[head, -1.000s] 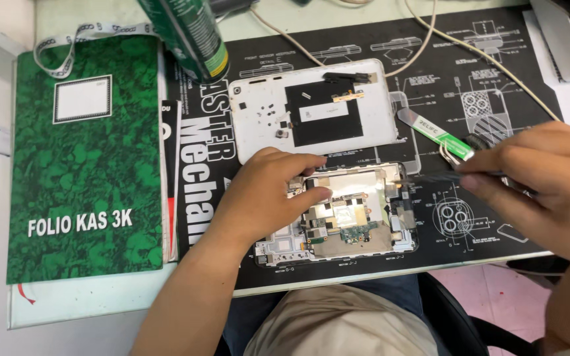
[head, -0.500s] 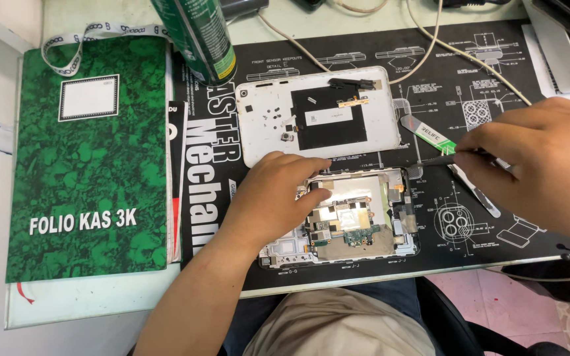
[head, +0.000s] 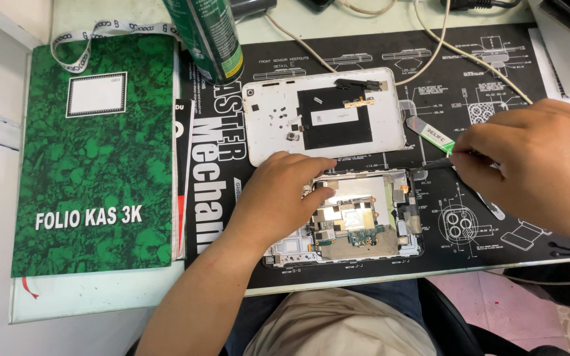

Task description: The person handles a disassembled smartphone, removing and reattaching ribbon cables and connectors on the motherboard. They use tweezers to manipulate small components and place the motherboard back into the phone chassis.

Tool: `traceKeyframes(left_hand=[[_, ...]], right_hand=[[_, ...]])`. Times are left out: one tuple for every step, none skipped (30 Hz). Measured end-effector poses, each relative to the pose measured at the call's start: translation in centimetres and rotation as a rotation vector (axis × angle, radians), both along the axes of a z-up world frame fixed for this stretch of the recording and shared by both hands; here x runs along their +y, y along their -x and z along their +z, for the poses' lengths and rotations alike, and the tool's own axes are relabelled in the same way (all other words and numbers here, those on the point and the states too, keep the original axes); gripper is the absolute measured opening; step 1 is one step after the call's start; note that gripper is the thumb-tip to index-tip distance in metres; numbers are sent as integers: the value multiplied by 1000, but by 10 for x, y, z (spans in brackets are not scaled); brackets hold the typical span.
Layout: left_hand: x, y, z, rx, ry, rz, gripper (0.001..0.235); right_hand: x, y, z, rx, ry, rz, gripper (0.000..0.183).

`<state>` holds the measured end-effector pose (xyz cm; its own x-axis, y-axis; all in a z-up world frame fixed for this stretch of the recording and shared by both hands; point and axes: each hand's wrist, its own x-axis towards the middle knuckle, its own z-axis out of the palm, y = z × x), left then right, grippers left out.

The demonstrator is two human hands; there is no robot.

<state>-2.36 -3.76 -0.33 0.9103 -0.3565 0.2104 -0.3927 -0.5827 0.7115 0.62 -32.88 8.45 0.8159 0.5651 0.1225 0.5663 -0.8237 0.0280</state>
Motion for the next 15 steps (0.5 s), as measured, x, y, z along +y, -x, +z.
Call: traceKeyframes(left_hand=[[0, 1, 0, 14, 2, 1, 32], [-1, 0, 1, 26, 4, 3, 33], [-1, 0, 2, 37, 6, 5, 33], [-1, 0, 3, 31, 1, 5, 32], [0, 0, 3, 25, -4, 6, 32], [-1, 0, 3, 22, -8, 3, 32], [-1, 0, 3, 27, -18, 5, 33], [-1, 0, 4, 30, -28, 4, 33], [-1, 0, 4, 33, -37, 3, 34], [-1, -1, 4, 35, -37, 3, 34], [-2, -1, 5, 38, -38, 3, 34], [-1, -1, 4, 42, -38, 7, 34], [-1, -1, 4, 13, -28, 2, 34], [-1, -1, 3, -15, -18, 0, 33], [-1, 0, 2, -43, -9, -1, 33]], right_hand=[[3, 1, 2, -6, 44, -13, 14], [7, 1, 4, -14, 88, -24, 15], [11, 2, 6, -20, 146, -26, 15], [15, 3, 8, -26, 204, -28, 15], [19, 3, 10, -18, 353, -83, 24], [23, 4, 10, -5, 503, -141, 33], [26, 4, 10, 8, 653, -198, 42], [27, 2, 10, 25, 662, -160, 41], [28, -1, 10, 41, 672, -122, 40], [28, -5, 11, 54, 682, -82, 39], [27, -8, 11, 49, 642, -44, 37], [26, -12, 11, 44, 603, -2, 36], [25, -14, 10, 38, 564, 40, 35], [23, -16, 10, 25, 453, 83, 31], [21, -17, 9, 11, 341, 125, 28]])
